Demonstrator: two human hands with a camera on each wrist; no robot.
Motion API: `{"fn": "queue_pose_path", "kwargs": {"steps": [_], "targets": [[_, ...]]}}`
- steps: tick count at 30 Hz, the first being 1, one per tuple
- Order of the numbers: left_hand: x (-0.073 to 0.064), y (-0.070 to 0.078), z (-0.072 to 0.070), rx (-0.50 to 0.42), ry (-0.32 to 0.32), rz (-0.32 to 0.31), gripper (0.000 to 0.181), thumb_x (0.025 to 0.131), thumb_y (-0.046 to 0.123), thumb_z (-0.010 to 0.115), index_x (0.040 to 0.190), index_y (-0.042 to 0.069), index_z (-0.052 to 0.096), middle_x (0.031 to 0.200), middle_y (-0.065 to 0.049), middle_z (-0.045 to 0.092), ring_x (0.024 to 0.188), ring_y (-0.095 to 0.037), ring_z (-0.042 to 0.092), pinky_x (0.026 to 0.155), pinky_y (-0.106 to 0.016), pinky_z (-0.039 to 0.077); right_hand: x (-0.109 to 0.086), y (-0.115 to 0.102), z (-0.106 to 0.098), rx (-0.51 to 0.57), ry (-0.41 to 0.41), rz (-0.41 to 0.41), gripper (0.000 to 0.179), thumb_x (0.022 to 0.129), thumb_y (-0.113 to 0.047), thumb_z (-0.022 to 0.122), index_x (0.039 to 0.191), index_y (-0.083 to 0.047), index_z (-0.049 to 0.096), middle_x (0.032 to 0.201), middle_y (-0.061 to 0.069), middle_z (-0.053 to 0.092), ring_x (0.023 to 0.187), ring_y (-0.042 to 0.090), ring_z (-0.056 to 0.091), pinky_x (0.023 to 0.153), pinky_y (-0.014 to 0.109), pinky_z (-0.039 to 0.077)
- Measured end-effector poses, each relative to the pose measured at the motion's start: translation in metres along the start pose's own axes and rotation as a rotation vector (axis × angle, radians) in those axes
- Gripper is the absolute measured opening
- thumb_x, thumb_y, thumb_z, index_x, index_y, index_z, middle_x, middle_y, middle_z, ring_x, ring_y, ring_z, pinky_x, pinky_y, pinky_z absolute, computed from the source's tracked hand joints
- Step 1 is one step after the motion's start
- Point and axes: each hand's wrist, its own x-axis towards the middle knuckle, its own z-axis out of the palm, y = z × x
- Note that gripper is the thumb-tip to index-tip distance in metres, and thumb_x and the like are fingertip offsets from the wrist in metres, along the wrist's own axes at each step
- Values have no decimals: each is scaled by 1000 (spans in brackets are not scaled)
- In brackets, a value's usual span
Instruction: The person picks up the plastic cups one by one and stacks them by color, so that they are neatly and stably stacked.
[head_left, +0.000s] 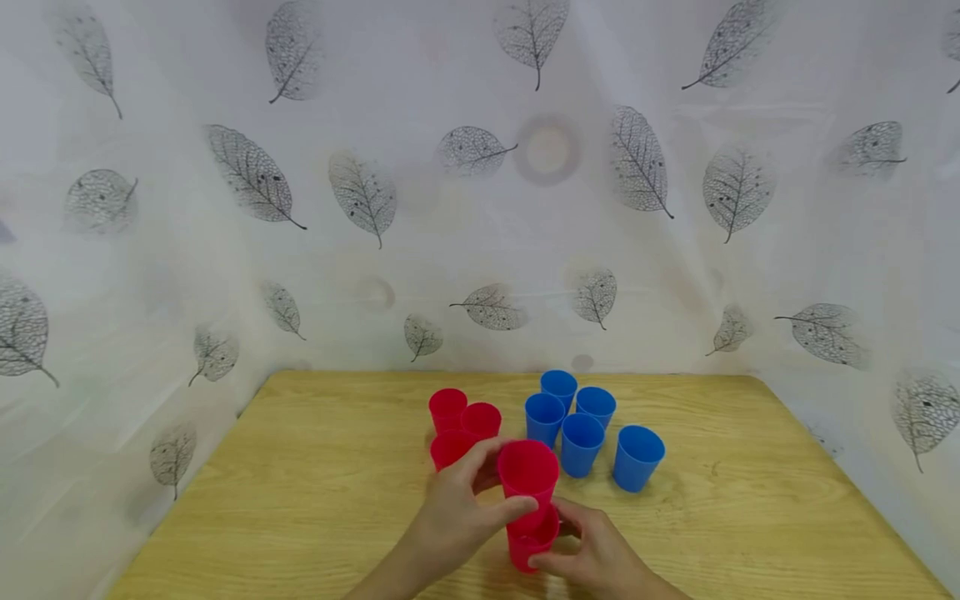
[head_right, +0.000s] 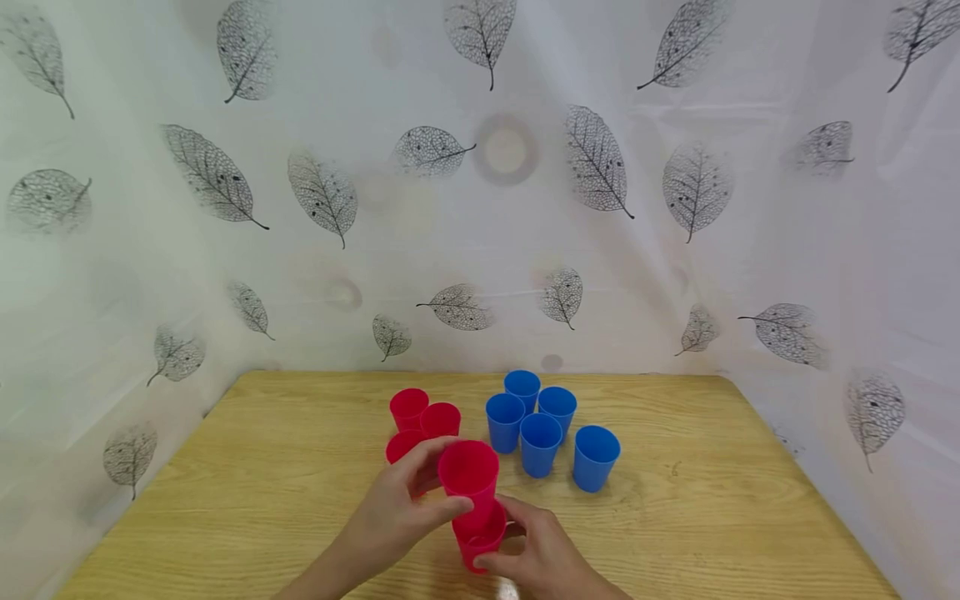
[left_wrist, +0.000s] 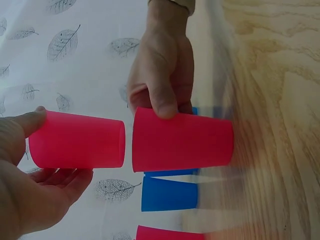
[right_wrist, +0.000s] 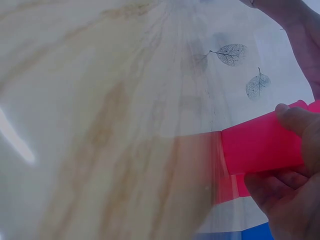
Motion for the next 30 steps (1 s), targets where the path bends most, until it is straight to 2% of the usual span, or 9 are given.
{"fn": "queue_pose_path", "kwargs": {"steps": [6,11,18,25,30], "targets": [[0,-3,5,-14,-36,-26,62,88,25,85,143,13,56,130,2,65,122,-25,61,101,-45,56,-1,0,1,-37,3,-54,54,94,-20,79,142,-10,59,127,-1,69,111,13,66,94,21,54],[0,-6,6,-4,-36,-31,62,89,25,84,142,12,56,130,2,65,123,-25,61,104,-50,53,-2,-1,1,-51,3,-66,53,93,-19,80,142,-12,59,126,-2,70,110,12,66,94,21,54],[-1,-12,10,-21,-33,-82,65,87,21,86,143,11,54,133,0,64,125,-27,60,103,-48,54,-1,-2,0,-61,6,-64,52,93,-21,80,140,-12,60,127,-3,70,111,12,66,94,20,53],[-2,-17,14,-10,-40,-74,66,86,20,87,143,12,54,132,1,63,125,-25,60,101,-37,55,-2,-3,0,-77,10,-68,50,94,-24,79,139,-14,61,129,-4,70,115,13,65,95,20,53],[-3,-19,15,-13,-43,-73,65,86,20,87,142,13,54,131,2,63,124,-24,59,101,-37,56,-2,-1,0,-83,9,-61,49,94,-26,79,139,-15,62,128,-4,70,115,13,65,95,20,53]]}}
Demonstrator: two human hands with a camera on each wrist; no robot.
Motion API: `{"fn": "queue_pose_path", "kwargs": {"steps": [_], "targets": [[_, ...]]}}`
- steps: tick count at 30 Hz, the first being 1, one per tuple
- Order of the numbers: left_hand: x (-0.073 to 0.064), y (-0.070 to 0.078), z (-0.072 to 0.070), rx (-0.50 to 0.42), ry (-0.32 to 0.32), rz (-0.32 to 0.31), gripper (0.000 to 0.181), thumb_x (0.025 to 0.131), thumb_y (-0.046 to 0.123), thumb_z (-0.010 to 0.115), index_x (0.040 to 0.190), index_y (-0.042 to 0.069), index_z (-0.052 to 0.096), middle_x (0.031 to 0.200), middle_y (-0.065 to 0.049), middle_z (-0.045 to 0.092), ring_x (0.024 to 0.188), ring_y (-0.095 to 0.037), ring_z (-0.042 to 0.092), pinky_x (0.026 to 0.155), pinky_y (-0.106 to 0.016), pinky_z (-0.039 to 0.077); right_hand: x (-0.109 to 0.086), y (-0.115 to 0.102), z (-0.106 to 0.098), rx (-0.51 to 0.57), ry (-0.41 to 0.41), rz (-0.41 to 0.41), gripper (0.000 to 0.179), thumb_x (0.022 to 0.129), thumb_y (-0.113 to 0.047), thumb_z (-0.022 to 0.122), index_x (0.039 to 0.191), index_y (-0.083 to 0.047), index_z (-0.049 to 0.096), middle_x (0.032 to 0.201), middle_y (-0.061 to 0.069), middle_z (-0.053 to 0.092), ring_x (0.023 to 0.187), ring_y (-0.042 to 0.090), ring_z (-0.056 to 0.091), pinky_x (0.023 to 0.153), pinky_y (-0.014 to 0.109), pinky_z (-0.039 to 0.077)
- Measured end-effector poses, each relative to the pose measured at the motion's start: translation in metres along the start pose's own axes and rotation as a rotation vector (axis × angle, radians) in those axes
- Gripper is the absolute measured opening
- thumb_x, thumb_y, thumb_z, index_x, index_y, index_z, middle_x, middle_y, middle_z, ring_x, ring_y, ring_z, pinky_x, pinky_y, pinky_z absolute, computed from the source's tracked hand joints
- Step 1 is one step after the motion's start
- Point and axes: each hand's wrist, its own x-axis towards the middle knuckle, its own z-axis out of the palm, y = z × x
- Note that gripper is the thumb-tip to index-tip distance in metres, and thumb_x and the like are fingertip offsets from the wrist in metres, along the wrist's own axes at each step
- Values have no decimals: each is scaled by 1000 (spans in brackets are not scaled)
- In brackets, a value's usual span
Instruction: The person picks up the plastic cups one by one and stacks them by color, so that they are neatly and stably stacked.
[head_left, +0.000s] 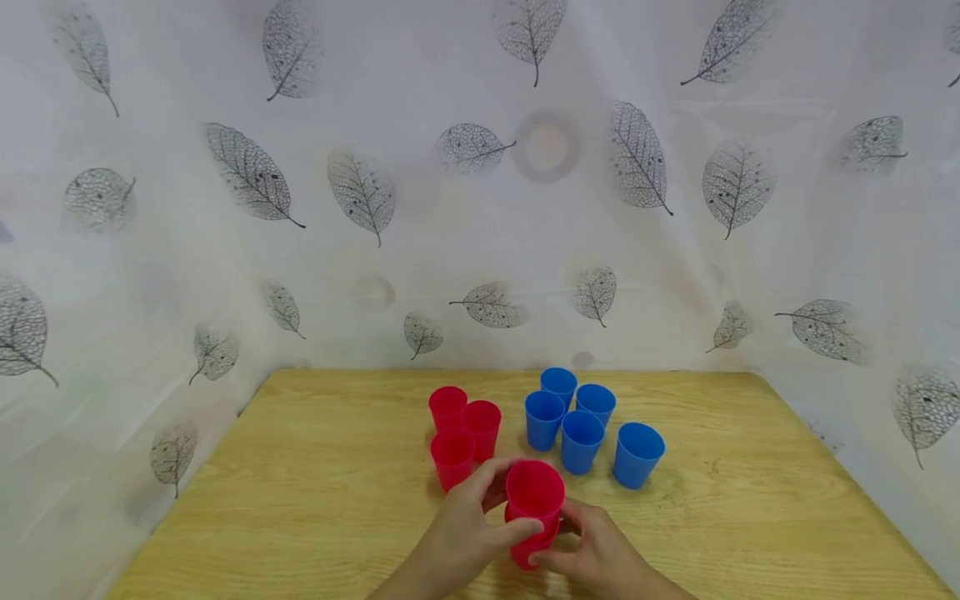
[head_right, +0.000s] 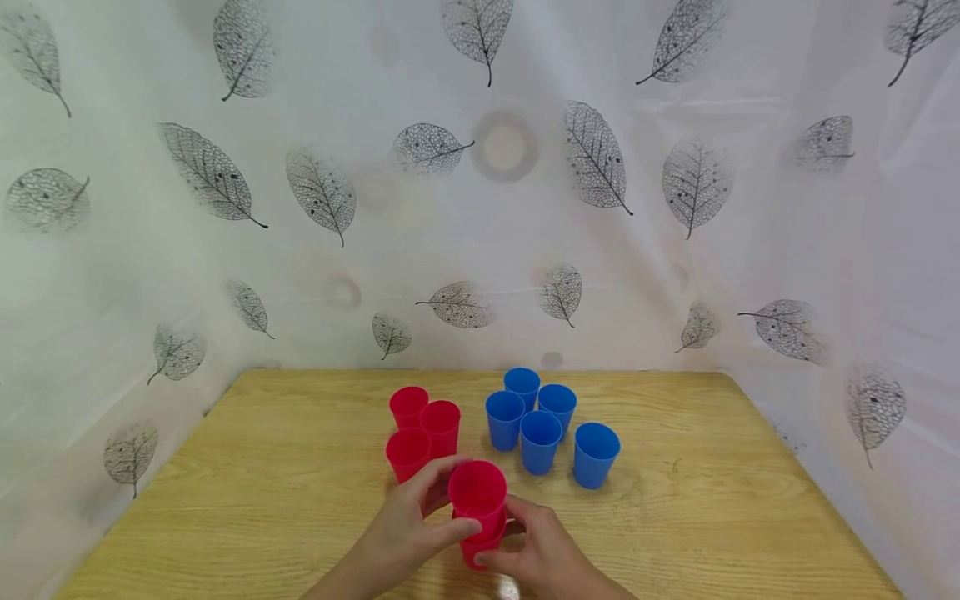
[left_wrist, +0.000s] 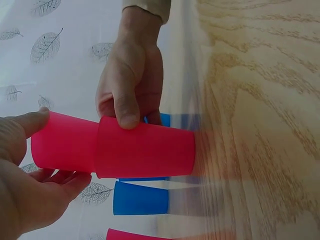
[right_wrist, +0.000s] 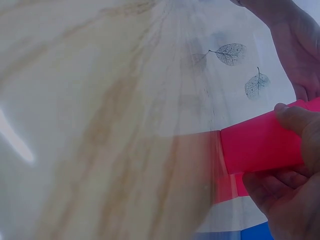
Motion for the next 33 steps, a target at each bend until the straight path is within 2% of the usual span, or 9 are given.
{"fn": "queue_pose_path", "kwargs": {"steps": [3,12,21,25,29,33], "targets": [[0,0,0,2,-3,0,65,86,19,87,142,13,55,131,2,63,124,-24,59,101,-39,55,0,1,0,-5,0,2,49,94,-26,79,139,-15,62,128,-5,70,114,13,65,95,20,53],[1,-5,-1,29,-17,8,63,86,20,86,141,19,56,133,7,62,132,-28,54,107,-57,48,1,1,0,3,4,-28,48,94,-24,80,137,-15,63,128,-4,70,114,13,65,95,22,53],[-1,-9,-2,51,-32,27,62,86,22,86,140,23,56,132,10,61,132,-27,53,107,-59,48,2,4,2,-20,17,-80,46,93,-20,79,136,-16,64,127,-3,70,114,14,66,96,26,55],[-1,-10,-3,62,-46,20,64,87,24,86,142,21,55,136,8,59,133,-27,52,109,-57,47,2,4,2,-18,18,-54,48,93,-24,80,137,-17,63,128,-4,70,115,14,65,96,24,54],[-3,-12,-4,77,-42,6,68,86,24,86,145,17,53,143,2,56,135,-33,49,107,-56,49,1,2,2,-5,14,-10,50,93,-27,81,138,-16,63,128,-3,70,115,14,65,95,21,53],[-4,-12,-4,82,-24,-17,69,85,23,87,145,16,53,146,-2,55,136,-37,48,104,-54,52,0,0,1,2,15,28,53,92,-29,81,140,-15,62,129,-4,69,116,15,65,97,25,55]]}}
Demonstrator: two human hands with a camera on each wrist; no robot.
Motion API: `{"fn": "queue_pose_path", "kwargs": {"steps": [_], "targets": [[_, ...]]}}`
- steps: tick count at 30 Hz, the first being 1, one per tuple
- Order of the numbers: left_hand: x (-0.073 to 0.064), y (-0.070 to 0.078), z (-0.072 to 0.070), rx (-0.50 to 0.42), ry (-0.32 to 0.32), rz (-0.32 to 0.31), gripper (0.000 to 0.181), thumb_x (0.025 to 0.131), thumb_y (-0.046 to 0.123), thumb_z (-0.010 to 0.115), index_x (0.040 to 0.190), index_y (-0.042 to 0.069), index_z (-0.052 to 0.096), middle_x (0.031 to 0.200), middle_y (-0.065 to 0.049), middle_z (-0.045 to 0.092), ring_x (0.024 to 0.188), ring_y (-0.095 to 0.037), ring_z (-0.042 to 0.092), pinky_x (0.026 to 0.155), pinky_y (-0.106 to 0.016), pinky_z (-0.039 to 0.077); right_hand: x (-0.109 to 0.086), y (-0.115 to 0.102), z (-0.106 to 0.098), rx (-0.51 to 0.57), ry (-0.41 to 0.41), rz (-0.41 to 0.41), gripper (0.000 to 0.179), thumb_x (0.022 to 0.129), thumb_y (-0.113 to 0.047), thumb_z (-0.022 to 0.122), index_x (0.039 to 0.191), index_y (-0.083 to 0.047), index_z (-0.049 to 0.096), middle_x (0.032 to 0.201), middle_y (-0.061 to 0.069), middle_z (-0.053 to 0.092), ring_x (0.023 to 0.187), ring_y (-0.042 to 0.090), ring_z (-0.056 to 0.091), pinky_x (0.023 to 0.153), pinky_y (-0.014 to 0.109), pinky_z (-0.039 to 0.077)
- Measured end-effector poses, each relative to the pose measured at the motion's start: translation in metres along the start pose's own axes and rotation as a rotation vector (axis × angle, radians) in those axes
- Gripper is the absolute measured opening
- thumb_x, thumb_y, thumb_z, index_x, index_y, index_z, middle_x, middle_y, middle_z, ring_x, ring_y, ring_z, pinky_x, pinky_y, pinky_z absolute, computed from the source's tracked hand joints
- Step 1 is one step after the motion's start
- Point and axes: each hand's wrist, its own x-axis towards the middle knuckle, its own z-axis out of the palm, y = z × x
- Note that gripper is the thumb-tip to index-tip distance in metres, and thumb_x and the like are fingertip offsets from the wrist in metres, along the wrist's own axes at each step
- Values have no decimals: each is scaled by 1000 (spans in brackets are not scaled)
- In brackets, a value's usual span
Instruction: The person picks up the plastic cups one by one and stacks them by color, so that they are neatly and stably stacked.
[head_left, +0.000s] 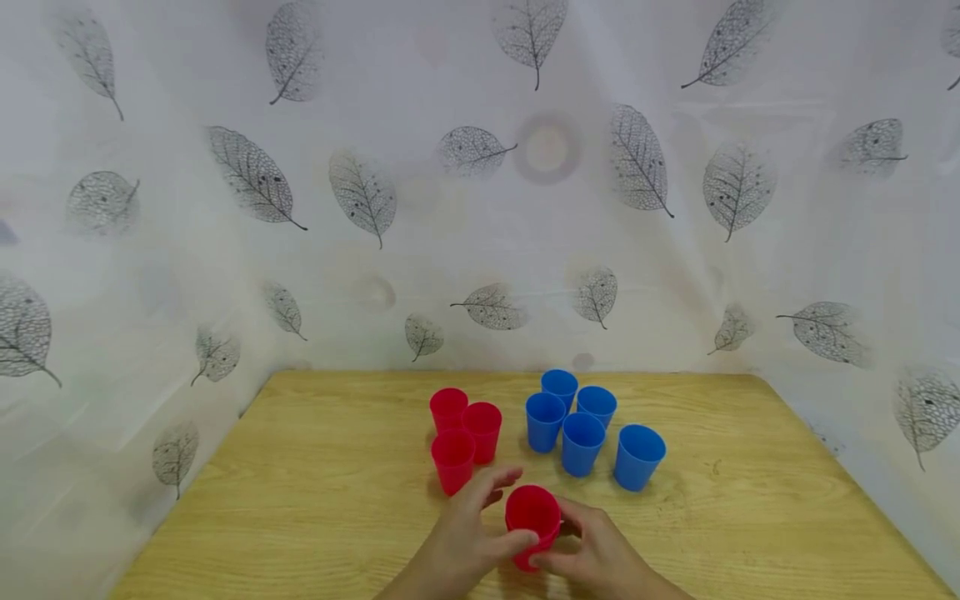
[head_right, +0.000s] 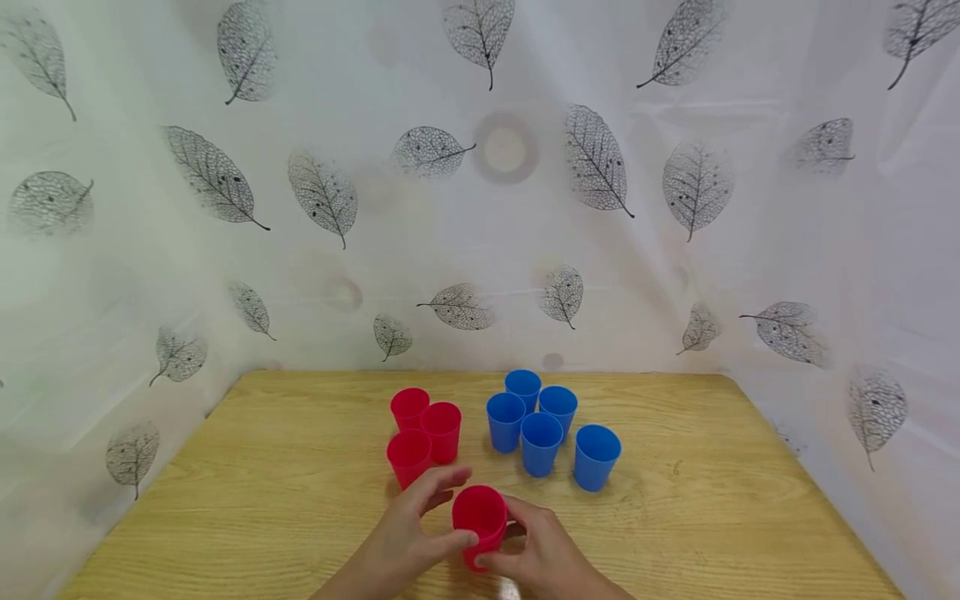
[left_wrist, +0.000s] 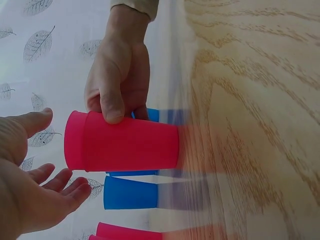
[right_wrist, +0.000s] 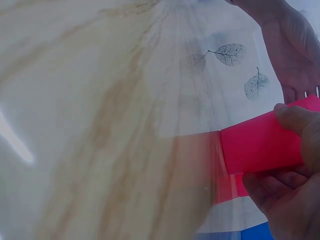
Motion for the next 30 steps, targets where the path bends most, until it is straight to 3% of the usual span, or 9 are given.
{"fn": "queue_pose_path", "kwargs": {"steps": [7,12,23,30], "targets": [[-3,0,-5,-21,41,-16,62,90,26,83,143,14,55,146,-4,56,134,-39,50,106,-57,50,0,0,0,19,-4,6,55,93,-28,80,142,-14,60,130,-2,69,117,15,64,96,20,52],[-4,-1,-10,8,51,20,58,92,26,81,142,13,55,144,-5,58,134,-37,51,109,-59,46,-1,0,0,13,-6,4,55,93,-29,80,142,-14,60,130,-2,68,117,13,63,95,18,51],[-6,-2,-14,24,65,31,55,93,22,80,141,12,55,144,-6,58,133,-37,52,108,-58,47,-1,2,0,22,1,21,58,92,-30,81,142,-11,60,130,-1,69,117,17,64,94,18,51],[-7,-6,-22,80,126,86,51,95,25,77,139,10,56,139,-2,61,130,-30,55,108,-53,48,0,1,0,17,0,6,55,92,-28,81,142,-14,60,131,-2,69,118,15,64,96,20,51]]}}
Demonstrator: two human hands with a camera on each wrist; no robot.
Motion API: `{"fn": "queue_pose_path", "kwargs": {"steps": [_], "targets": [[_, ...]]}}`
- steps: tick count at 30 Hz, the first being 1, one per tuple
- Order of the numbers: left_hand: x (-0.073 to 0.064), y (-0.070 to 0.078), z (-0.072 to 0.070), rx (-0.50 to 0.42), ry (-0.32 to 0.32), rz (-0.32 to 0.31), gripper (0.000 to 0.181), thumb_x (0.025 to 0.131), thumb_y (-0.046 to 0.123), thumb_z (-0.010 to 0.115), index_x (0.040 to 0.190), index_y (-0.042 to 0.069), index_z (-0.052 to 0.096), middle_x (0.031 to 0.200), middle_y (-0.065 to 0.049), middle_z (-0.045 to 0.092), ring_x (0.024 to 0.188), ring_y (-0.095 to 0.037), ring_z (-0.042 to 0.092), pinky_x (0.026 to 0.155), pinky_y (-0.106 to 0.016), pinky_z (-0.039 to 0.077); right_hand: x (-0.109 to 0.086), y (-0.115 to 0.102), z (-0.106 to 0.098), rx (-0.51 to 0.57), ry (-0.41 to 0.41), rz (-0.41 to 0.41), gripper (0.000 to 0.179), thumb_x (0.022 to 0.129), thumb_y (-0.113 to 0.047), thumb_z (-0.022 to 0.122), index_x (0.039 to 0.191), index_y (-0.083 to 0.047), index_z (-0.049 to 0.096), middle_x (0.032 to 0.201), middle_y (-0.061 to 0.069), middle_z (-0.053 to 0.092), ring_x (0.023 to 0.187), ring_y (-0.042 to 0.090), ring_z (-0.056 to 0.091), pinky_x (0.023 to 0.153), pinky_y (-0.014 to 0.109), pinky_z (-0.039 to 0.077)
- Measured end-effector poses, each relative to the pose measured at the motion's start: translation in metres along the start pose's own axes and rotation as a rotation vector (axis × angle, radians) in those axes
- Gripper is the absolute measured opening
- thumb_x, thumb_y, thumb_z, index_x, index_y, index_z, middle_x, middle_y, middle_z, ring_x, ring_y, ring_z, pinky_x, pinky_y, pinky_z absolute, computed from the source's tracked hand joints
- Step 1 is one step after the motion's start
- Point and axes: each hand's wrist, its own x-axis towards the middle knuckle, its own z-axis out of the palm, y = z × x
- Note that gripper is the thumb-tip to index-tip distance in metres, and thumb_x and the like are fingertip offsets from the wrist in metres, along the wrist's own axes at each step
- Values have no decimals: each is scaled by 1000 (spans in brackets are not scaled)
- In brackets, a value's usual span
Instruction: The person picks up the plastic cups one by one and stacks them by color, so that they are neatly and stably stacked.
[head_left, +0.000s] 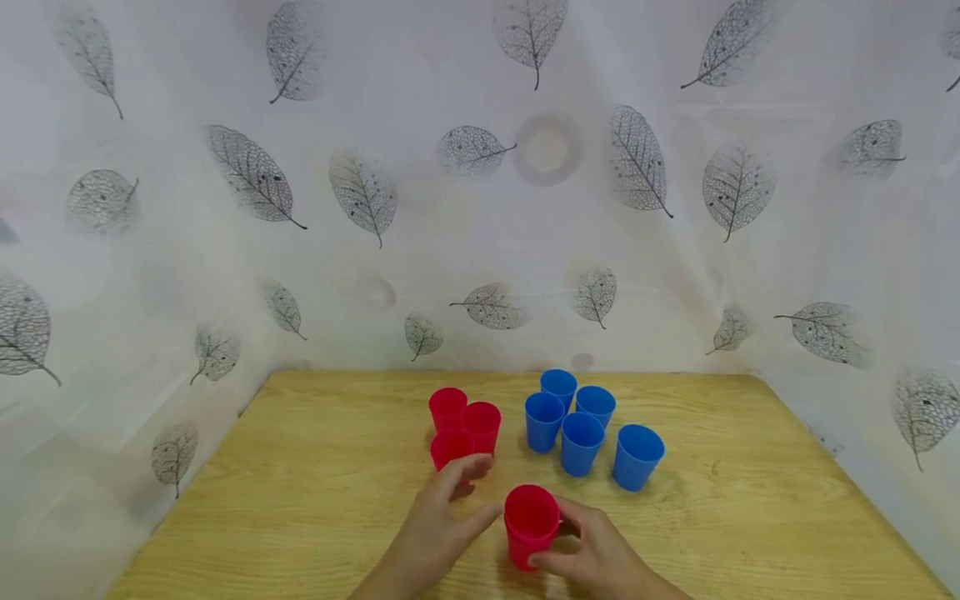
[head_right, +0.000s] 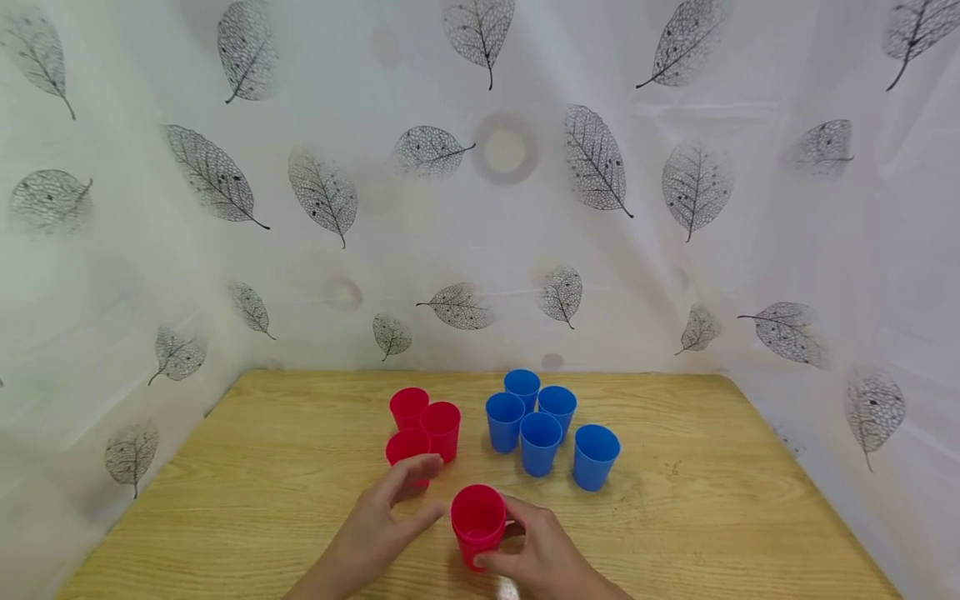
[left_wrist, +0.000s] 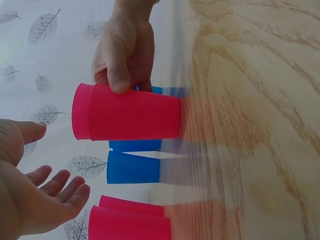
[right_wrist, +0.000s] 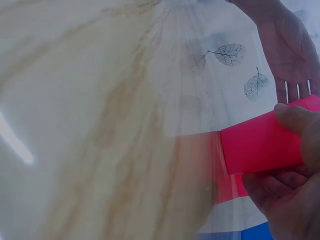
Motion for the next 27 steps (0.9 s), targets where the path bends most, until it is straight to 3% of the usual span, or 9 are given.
{"fn": "queue_pose_path", "kwargs": {"steps": [4,10,15,20,27], "targets": [[0,-4,-5,37,82,17,49,96,26,77,138,9,57,136,-1,63,127,-27,57,106,-49,51,1,0,0,7,0,-11,56,92,-24,81,142,-12,59,131,-1,68,118,15,63,96,21,52],[3,-11,-15,47,236,70,48,94,11,77,137,3,57,131,-11,62,122,-32,58,101,-49,54,3,1,0,19,-3,1,58,92,-24,82,143,-12,59,132,0,68,118,15,63,95,20,52],[9,-23,-25,83,315,82,53,93,10,78,138,-1,54,132,-15,59,122,-33,56,100,-49,54,3,1,0,27,-9,4,58,92,-25,82,143,-11,59,132,1,68,118,15,64,94,19,52],[16,-33,-32,105,312,36,64,90,13,82,142,-3,50,139,-18,55,127,-36,52,104,-54,50,2,1,0,30,-13,0,57,92,-25,82,142,-11,59,132,2,68,117,15,64,94,19,52],[28,-43,-34,50,214,-107,84,84,18,88,149,-6,40,146,-22,49,131,-40,48,109,-56,45,2,0,0,26,-8,22,58,91,-28,82,142,-12,60,131,1,68,118,19,64,93,19,52]]}}
